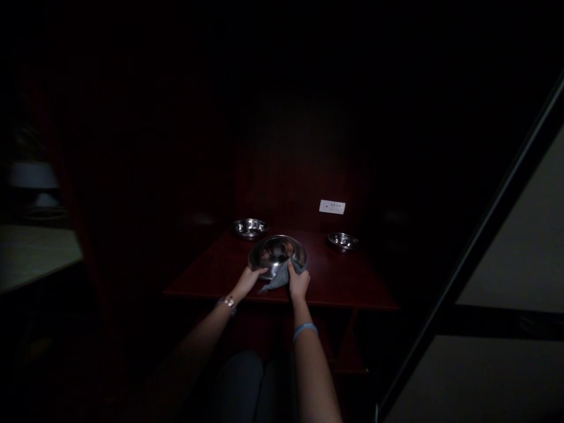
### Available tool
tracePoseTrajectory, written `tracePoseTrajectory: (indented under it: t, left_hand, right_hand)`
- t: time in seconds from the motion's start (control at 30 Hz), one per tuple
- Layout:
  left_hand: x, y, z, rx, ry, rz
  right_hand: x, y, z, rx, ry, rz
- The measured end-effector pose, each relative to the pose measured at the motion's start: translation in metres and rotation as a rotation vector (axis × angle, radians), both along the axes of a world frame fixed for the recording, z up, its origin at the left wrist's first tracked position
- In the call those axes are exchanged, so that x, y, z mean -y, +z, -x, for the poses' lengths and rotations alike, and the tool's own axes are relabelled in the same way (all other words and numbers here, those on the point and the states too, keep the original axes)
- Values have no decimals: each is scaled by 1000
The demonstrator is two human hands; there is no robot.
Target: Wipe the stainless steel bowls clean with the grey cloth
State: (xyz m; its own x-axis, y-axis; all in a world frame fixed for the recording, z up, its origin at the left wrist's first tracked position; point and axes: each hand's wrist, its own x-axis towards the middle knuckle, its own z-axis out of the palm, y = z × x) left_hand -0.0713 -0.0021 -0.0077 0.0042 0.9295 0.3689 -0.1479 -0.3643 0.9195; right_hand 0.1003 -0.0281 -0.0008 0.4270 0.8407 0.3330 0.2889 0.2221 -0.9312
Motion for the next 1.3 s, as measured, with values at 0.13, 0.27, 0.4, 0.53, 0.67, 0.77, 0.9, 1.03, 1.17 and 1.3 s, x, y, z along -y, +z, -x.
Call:
tracePoseTrajectory:
  t: [0.13,0.27,0.4,0.53,0.67,0.77,0.9,1.03,1.17,1.3]
  left_hand:
    - [-7,-3,4,76,147,-132]
    - [-8,-4,5,80,169,-122]
    - [-5,-2,4,57,141,-18]
    - [-1,1,2,-19,97,-10]
    - [6,4,-1,-116,9,-73]
    - [11,5,-3,-276,-15,-85]
    - [17,8,-5,-362,21,-138]
    - [19,10,-5,-329,20,-145]
    - [15,7,-2,-317,33,-131]
    - [8,1,0,-262,55,-94]
  right_hand:
    - [-1,-1,-1,12,-18,-14]
    - [-3,-4,-2,-2,-12,-29]
    - [-6,-7,-2,-24,8,-41]
    - [-5,-6,-3,-80,6,-66]
    - [-4,-3,-5,-147,-12,-90]
    - [-4,-3,-6,-147,-13,-66]
    - [-5,-6,-6,-107,3,-38]
    - [-7,-8,-5,-100,36,-36]
    - [-6,-7,-4,-80,29,-18]
    - [-5,-6,-4,-40,-9,15]
